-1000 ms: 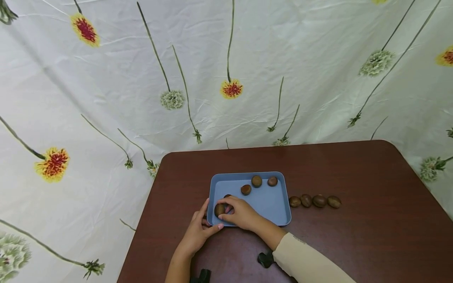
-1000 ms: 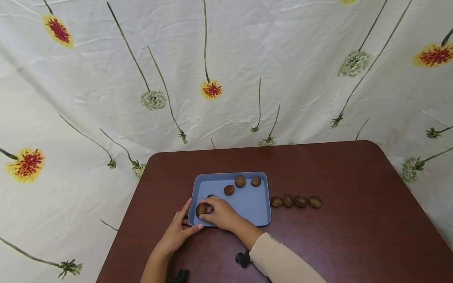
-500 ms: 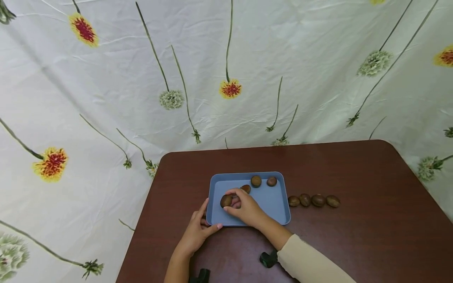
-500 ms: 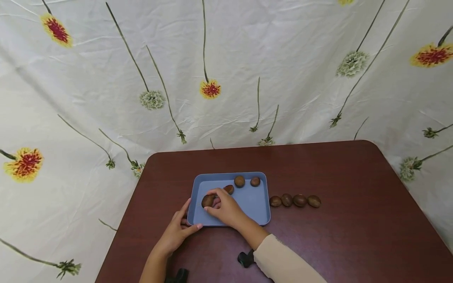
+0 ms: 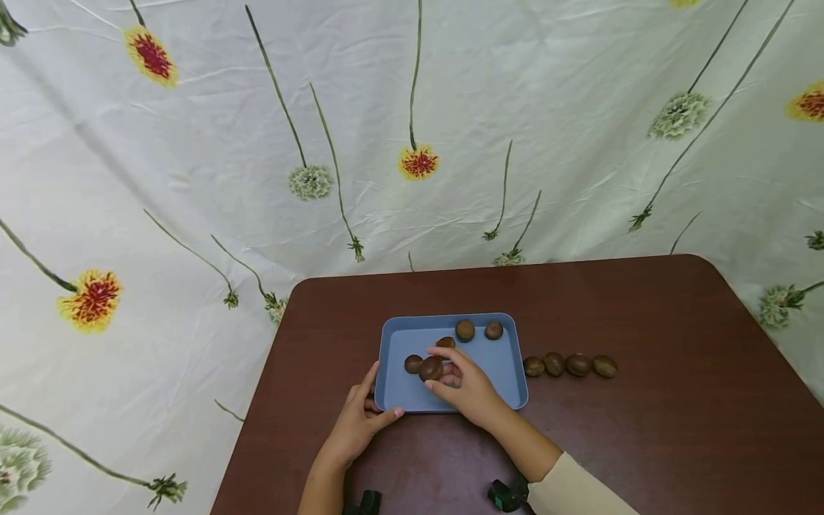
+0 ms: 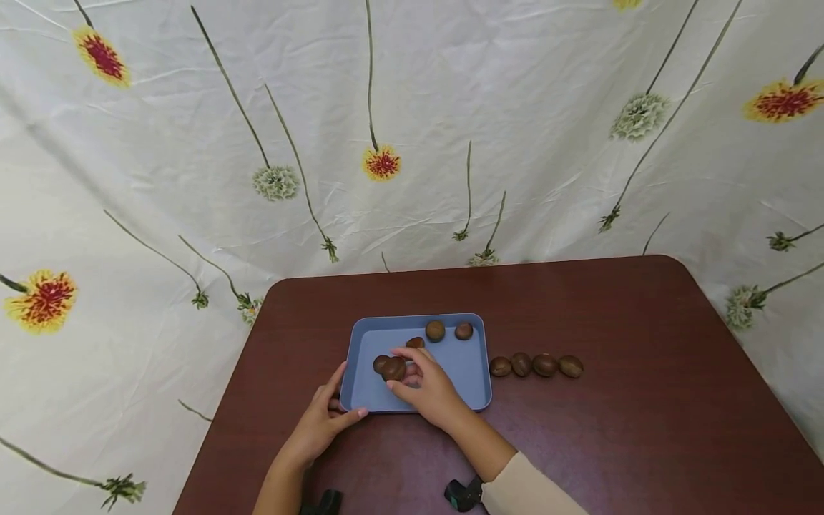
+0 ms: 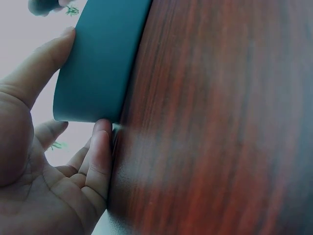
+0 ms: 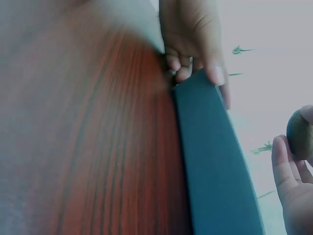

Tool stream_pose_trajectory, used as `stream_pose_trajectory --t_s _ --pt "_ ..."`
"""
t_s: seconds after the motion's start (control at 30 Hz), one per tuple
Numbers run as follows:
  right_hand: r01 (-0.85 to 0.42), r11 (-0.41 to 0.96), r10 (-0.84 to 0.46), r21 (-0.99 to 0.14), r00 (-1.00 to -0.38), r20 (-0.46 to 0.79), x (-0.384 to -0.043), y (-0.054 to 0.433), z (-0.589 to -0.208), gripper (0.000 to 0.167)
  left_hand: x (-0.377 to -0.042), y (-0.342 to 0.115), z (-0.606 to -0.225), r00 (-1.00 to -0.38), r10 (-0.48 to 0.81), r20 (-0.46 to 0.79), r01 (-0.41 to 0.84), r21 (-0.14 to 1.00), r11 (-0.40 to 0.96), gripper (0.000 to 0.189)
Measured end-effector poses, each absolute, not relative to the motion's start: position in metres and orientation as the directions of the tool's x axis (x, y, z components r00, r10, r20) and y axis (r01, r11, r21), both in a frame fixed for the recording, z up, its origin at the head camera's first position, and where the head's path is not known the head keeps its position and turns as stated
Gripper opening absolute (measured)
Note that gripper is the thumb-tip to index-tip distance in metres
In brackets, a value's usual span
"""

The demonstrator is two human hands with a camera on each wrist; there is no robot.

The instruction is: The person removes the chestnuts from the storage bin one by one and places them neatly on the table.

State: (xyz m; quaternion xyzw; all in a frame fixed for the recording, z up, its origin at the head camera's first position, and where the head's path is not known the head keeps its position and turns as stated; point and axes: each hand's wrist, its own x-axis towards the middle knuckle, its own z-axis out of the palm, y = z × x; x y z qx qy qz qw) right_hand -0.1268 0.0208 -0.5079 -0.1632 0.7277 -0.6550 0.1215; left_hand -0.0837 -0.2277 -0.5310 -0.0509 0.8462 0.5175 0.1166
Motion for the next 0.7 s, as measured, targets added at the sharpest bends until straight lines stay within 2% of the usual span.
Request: stream_pose_trajectory --t_s 0.4,0.7 --pt "-0.048 0.003 -0.326 -0.999 -0.944 0.045 -0.110 0.060 -0.504 0.052 -0.084 -0.229 -0.532 -0.964 0.014 -0.265 -0.230 0.859 0.458 0.104" --pt "0.006 0.113 -0.187 -0.994 -0.982 -0.028 -0.101 0.092 -0.500 0.049 -0.084 -0.228 -0.533 -0.963 0.010 -0.270 -0.236 0.858 0.457 0.105"
